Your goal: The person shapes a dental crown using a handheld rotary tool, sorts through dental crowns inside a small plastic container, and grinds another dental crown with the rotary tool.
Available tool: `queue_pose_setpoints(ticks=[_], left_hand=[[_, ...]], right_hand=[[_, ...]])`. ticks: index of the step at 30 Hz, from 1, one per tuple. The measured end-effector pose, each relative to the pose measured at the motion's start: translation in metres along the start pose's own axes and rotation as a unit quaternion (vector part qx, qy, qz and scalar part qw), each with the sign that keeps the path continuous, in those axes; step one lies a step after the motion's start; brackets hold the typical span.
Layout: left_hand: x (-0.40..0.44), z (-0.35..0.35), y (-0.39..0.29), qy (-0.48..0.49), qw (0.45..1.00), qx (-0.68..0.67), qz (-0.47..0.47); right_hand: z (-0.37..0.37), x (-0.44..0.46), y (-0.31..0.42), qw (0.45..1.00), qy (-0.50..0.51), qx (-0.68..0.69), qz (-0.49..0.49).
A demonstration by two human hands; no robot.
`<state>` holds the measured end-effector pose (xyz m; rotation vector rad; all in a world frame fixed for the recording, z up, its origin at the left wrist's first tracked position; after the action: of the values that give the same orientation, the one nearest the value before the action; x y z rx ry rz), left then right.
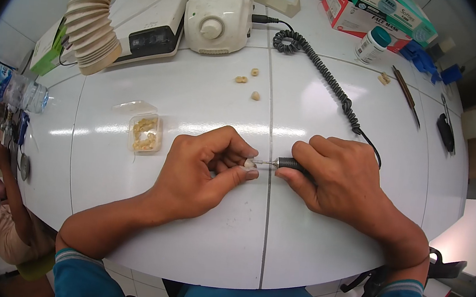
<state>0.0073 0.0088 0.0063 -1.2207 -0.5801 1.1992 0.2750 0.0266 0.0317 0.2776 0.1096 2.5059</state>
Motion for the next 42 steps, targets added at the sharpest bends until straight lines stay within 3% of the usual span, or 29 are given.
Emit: queue_pose_setpoints(ticks=[7,10,42], left_hand=[[0.001,0.004,-0.004,0.011,0.995,-0.075,0.071],[0.001,-0.002,0.0,0.001,0.988,-0.15,0.022],[0.001,0.001,0.002,0.019,0.992,-0.113,0.059]], right_hand=[[-0.007,-0.004,-0.006,0.999,-0.04,0.009,-0.01],[-0.007,-0.003,-0.006,0.999,-0.044,0.013,-0.011],[-0.005,0.0,0.001,0.999,-0.033,-0.017,-0.004]])
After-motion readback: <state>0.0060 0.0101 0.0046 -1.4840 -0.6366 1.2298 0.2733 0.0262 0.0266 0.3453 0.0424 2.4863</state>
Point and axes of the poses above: each hand's wrist, its own x-axis towards the middle knuckle, its own z-axis out of the back of the hand, y = z × x, the point moved 1 cm from there along x, towards the middle knuckle, and after that the axes turned 12 degrees about z, right-handed, at the moved point
